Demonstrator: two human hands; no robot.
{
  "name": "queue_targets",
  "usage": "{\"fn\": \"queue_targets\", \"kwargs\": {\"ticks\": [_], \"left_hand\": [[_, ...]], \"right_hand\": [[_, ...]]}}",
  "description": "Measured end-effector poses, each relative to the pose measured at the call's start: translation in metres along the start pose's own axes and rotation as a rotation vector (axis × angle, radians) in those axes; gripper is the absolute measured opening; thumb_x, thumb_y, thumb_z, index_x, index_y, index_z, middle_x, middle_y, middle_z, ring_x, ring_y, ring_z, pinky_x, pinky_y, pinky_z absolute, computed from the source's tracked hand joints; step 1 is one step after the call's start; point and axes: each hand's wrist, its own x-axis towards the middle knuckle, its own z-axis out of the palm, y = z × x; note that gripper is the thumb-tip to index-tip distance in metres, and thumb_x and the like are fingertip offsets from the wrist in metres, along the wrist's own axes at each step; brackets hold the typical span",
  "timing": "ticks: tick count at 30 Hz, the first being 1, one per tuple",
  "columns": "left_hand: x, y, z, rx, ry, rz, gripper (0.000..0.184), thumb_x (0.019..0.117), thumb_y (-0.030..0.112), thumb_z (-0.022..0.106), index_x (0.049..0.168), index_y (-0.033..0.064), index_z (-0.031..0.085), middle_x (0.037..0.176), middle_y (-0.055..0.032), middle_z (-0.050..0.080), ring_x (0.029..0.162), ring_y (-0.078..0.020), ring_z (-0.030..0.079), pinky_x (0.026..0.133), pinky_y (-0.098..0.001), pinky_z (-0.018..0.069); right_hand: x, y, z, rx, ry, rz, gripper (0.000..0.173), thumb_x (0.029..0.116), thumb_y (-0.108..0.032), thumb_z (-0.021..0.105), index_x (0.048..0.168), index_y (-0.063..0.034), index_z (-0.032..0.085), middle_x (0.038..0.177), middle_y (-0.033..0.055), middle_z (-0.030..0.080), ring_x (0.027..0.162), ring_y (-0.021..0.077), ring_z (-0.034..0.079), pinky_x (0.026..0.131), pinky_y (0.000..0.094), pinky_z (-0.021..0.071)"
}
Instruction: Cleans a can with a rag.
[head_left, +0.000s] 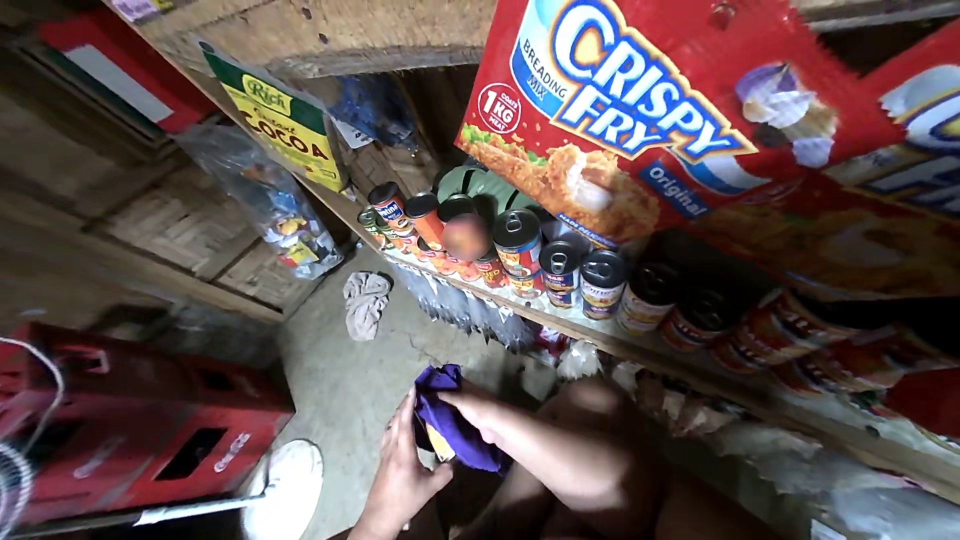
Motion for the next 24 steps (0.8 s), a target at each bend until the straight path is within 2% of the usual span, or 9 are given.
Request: {"fn": "queue_targets", "kwargs": {"ticks": [4,6,8,11,14,16,19,21,24], "left_hand": [[0.003,-0.003,0.002,-0.208,0.058,0.088,0.127,0.0673,0.048,0.089,0.16,0.0061,0.013,0.155,-0.0225,0.041,0.144,-0.0274,0.042,0.119,-0.0473,0.0365],[0.004,-0.003,0.002,-0.204,0.089,0.118,0.126,0.0668,0.05,0.089,0.161,0.0143,0.014,0.154,-0.0184,0.044,0.143,-0.0246,0.044,0.118,-0.0452,0.0373],[0.003,-0.004,0.001,-0.156,0.116,0.099,0.125,0.0657,0.051,0.088,0.161,0.0171,0.015,0.152,-0.0166,0.047,0.14,-0.0253,0.047,0.116,-0.0474,0.0395],[0.003,-0.005,-0.002,-0.101,0.137,0.026,0.126,0.0638,0.048,0.088,0.158,0.001,0.019,0.148,-0.0248,0.049,0.137,-0.0361,0.049,0.112,-0.0576,0.039],[0.008,-0.012,-0.008,-0.065,0.118,-0.05,0.128,0.0571,0.042,0.088,0.156,-0.0062,0.022,0.148,-0.0271,0.049,0.136,-0.0427,0.048,0.108,-0.0658,0.0379],[0.008,-0.014,-0.008,-0.065,0.094,-0.072,0.129,0.0547,0.037,0.088,0.156,-0.0081,0.022,0.148,-0.0277,0.049,0.135,-0.045,0.048,0.107,-0.0683,0.0378],[0.006,-0.005,-0.008,-0.049,0.061,-0.037,0.124,0.0544,0.036,0.088,0.154,-0.0082,0.028,0.147,-0.0277,0.049,0.133,-0.046,0.049,0.105,-0.0679,0.0396],[0.002,0.006,-0.005,-0.023,0.033,-0.005,0.121,0.0545,0.037,0.088,0.152,-0.0092,0.033,0.145,-0.0326,0.049,0.131,-0.0497,0.051,0.104,-0.0674,0.0412],[-0.004,0.014,0.001,0.002,0.022,0.027,0.118,0.0533,0.034,0.091,0.151,-0.006,0.037,0.144,-0.0335,0.049,0.128,-0.0495,0.052,0.104,-0.0643,0.0439]], "right_hand": [[-0.017,-0.015,0.003,0.245,-0.098,0.047,0.028,0.1088,-0.029,0.047,0.124,-0.0082,0.06,0.103,0.0015,0.065,0.093,0.006,0.063,0.084,0.0271,0.0543],[-0.023,-0.021,0.003,0.277,-0.136,0.067,0.029,0.1109,-0.029,0.041,0.12,-0.0085,0.06,0.1,0.0001,0.065,0.09,0.0041,0.063,0.081,0.025,0.0544],[-0.023,-0.022,0.004,0.262,-0.14,0.076,0.031,0.111,-0.03,0.041,0.122,-0.0081,0.059,0.102,0.0008,0.065,0.092,0.0046,0.063,0.082,0.0256,0.0545],[-0.015,-0.013,0.004,0.183,-0.122,0.069,0.03,0.1073,-0.031,0.05,0.125,-0.0084,0.058,0.103,0.0024,0.066,0.093,0.0081,0.064,0.083,0.0305,0.0552],[-0.013,-0.011,0.004,0.018,-0.093,0.068,0.05,0.1021,-0.032,0.062,0.143,-0.005,0.051,0.129,0.0129,0.063,0.116,0.018,0.061,0.102,0.0401,0.0501],[-0.011,-0.009,0.004,-0.045,-0.081,0.057,0.057,0.101,-0.031,0.064,0.148,-0.0036,0.046,0.138,0.0171,0.059,0.126,0.0224,0.058,0.109,0.0435,0.0458],[-0.009,-0.007,0.002,-0.055,-0.067,0.04,0.061,0.1003,-0.029,0.065,0.15,-0.003,0.042,0.141,0.0192,0.057,0.129,0.0243,0.056,0.111,0.0447,0.0439],[-0.008,-0.008,0.001,-0.026,-0.04,0.038,0.061,0.1006,-0.029,0.065,0.151,-0.0031,0.041,0.141,0.0195,0.056,0.129,0.0248,0.056,0.11,0.0448,0.044],[-0.003,-0.005,-0.002,0.022,-0.008,0.032,0.058,0.1004,-0.031,0.065,0.147,-0.0034,0.045,0.136,0.0171,0.06,0.123,0.0221,0.059,0.107,0.0426,0.047]]}}
